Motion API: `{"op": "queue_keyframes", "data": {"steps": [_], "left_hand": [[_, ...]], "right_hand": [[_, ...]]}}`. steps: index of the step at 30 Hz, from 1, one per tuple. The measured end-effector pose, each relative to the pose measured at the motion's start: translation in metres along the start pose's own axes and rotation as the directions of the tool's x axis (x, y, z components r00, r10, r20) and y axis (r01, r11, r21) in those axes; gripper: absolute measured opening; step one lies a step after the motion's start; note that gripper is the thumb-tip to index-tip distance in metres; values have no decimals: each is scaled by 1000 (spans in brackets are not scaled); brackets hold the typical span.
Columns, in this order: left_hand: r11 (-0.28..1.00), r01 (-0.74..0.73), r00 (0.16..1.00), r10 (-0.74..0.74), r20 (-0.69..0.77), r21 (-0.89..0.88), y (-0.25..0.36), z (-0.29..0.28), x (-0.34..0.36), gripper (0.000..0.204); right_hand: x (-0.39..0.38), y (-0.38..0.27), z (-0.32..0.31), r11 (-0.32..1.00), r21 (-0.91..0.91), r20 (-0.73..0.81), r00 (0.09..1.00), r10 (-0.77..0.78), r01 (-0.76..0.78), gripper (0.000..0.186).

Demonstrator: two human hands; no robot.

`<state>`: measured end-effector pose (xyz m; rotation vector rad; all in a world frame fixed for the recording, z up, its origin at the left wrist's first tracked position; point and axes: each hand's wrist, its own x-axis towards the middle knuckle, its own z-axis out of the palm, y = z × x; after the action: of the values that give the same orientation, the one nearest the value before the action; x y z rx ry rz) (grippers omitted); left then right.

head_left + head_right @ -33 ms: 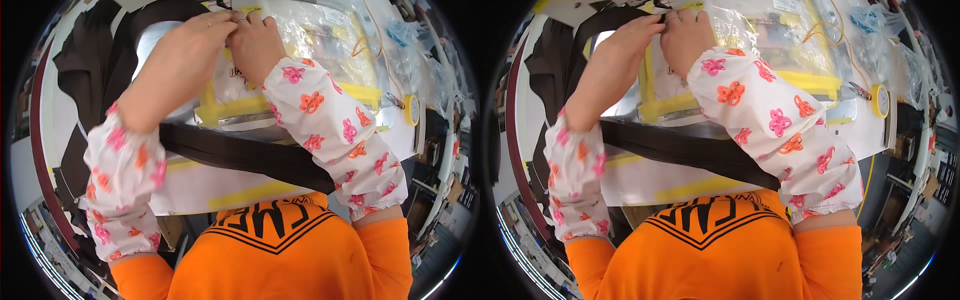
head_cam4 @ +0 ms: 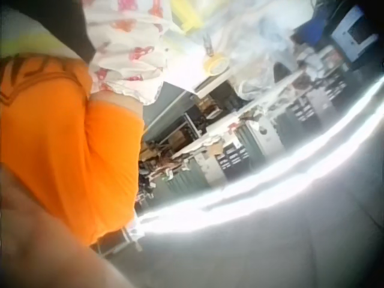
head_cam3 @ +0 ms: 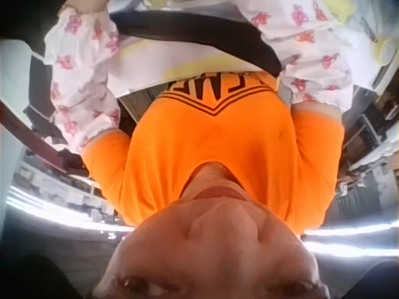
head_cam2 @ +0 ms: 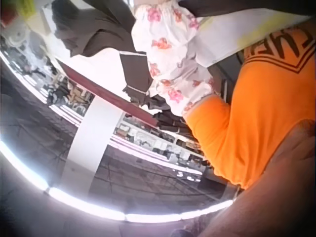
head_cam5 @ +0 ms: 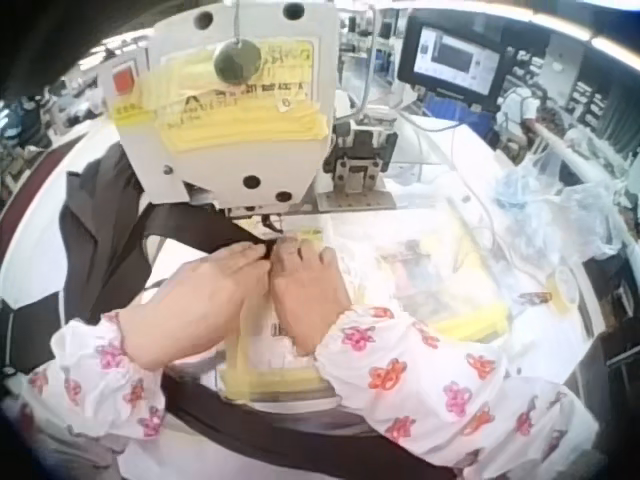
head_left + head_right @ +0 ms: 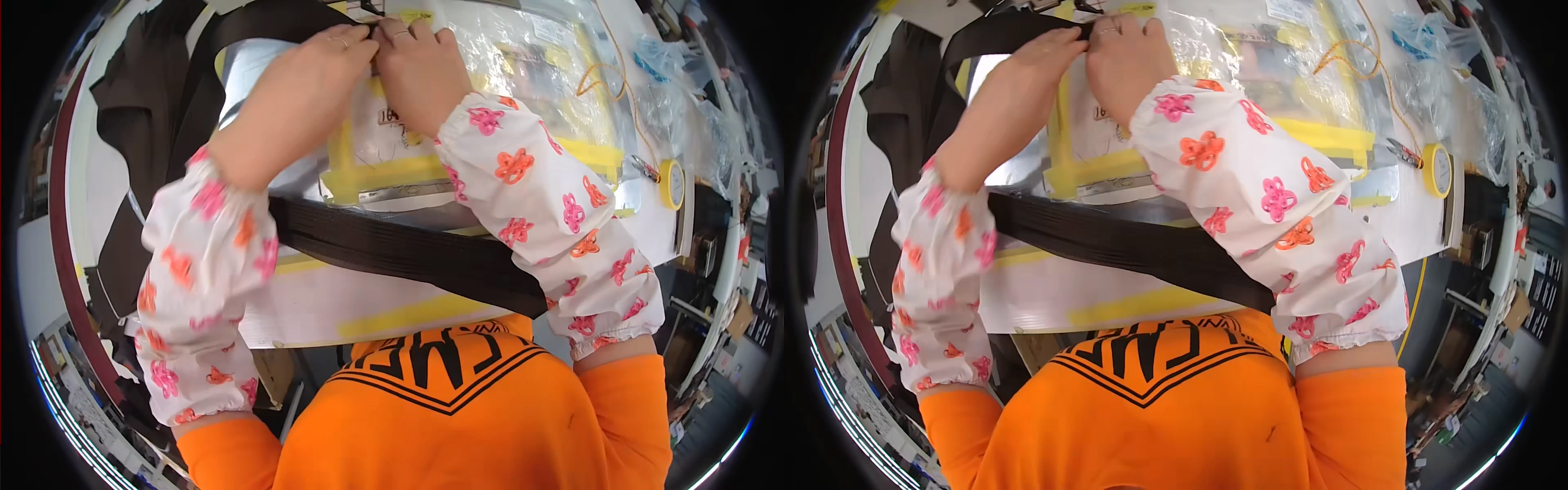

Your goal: Sewing hardware and labels onto fabric or leather straps using an industrial sewing machine.

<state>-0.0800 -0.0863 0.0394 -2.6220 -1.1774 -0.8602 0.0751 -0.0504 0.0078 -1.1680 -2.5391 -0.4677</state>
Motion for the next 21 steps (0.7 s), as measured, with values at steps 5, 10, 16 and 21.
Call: {"op": "queue_keyframes", "data": {"steps": [5, 10, 16, 21], "left_hand": [[992, 74, 956, -100, 276, 103, -26, 19, -3, 30], [982, -169, 946, 137, 294, 86, -46, 10, 8, 26], [915, 131, 991, -109, 77, -381, -46, 33, -8, 22], [961, 98, 995, -84, 62, -259, -47, 37, -8, 19]], "right_hand": [[3, 33, -6, 963, 265, 203, 973, -112, 55, 42], [16, 56, -10, 884, 430, 211, 933, -293, 181, 40], [-5, 42, -10, 956, 220, 155, 961, -229, 192, 41], [1, 61, -8, 902, 357, 142, 940, -311, 244, 40]]}}
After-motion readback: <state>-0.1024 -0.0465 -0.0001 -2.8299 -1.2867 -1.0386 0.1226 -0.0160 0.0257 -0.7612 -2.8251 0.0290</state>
